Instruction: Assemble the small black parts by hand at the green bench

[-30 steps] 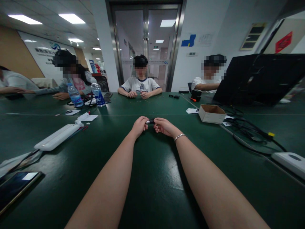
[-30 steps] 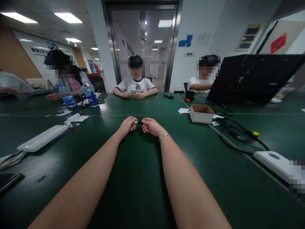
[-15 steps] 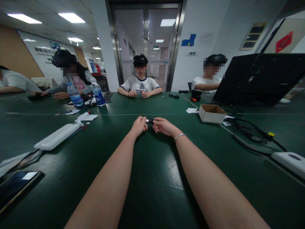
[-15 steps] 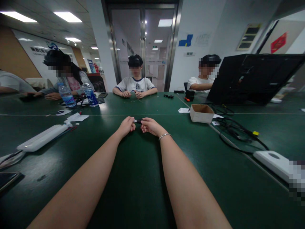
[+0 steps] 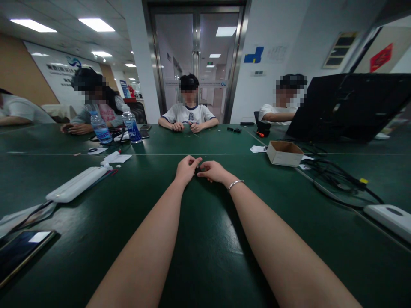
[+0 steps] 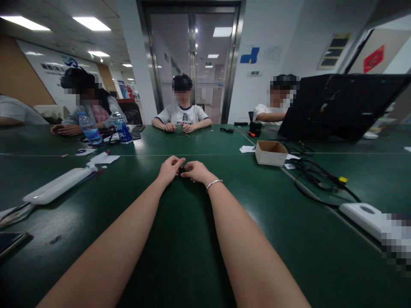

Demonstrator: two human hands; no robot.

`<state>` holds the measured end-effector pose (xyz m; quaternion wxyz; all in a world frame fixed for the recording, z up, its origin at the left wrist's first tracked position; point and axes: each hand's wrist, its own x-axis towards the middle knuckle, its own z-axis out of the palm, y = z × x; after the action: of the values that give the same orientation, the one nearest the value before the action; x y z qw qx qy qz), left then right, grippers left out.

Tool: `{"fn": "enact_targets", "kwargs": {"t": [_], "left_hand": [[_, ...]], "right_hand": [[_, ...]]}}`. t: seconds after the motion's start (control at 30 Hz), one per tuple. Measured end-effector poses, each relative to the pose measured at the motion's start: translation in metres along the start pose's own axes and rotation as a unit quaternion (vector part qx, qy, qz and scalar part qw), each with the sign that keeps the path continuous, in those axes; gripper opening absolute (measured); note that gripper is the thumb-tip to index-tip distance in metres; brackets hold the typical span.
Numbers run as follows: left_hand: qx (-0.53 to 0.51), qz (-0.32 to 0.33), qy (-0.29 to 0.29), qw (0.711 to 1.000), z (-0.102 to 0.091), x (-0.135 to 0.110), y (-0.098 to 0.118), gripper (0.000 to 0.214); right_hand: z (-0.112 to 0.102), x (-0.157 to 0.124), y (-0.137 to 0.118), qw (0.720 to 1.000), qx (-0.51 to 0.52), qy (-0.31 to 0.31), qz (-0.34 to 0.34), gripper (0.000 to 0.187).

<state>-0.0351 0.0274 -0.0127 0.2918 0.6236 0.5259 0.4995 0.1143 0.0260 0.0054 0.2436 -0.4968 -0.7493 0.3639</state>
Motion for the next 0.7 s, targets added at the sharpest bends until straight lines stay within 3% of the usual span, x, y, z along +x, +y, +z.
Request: {"fn": "enact_targets", "kwargs": {"t": [0.13, 0.23, 0.37, 0.57, 0.7], "left_hand": [[-0.036, 0.033, -0.029, 0.998, -0.001, 0.001, -0.002, 0.037], [-0.101, -0.011, -0.044, 0.994, -0.002, 0.0, 0.001, 0.037], [-0.149, -0.064, -0.064, 0.985, -0.005, -0.001, 0.005, 0.017], [-0.087, -0.058, -0.037, 0.994, -0.005, -0.005, 0.003, 0.013], [-0.086, -0.087, -0.073, 0.99, -0.009, -0.014, 0.008, 0.012]], "right_hand": [[0.011, -0.002, -0.011, 0.975, -0.201, 0.081, -0.043, 0.025], [0.016, -0.007, -0.017, 0.963, -0.249, 0.099, -0.03, 0.028], [0.016, -0.01, -0.021, 0.954, -0.279, 0.113, -0.006, 0.034], [0.005, -0.016, -0.025, 0.966, -0.257, -0.03, -0.017, 0.041], [-0.013, -0.039, -0.049, 0.967, -0.231, -0.102, 0.043, 0.048]]}}
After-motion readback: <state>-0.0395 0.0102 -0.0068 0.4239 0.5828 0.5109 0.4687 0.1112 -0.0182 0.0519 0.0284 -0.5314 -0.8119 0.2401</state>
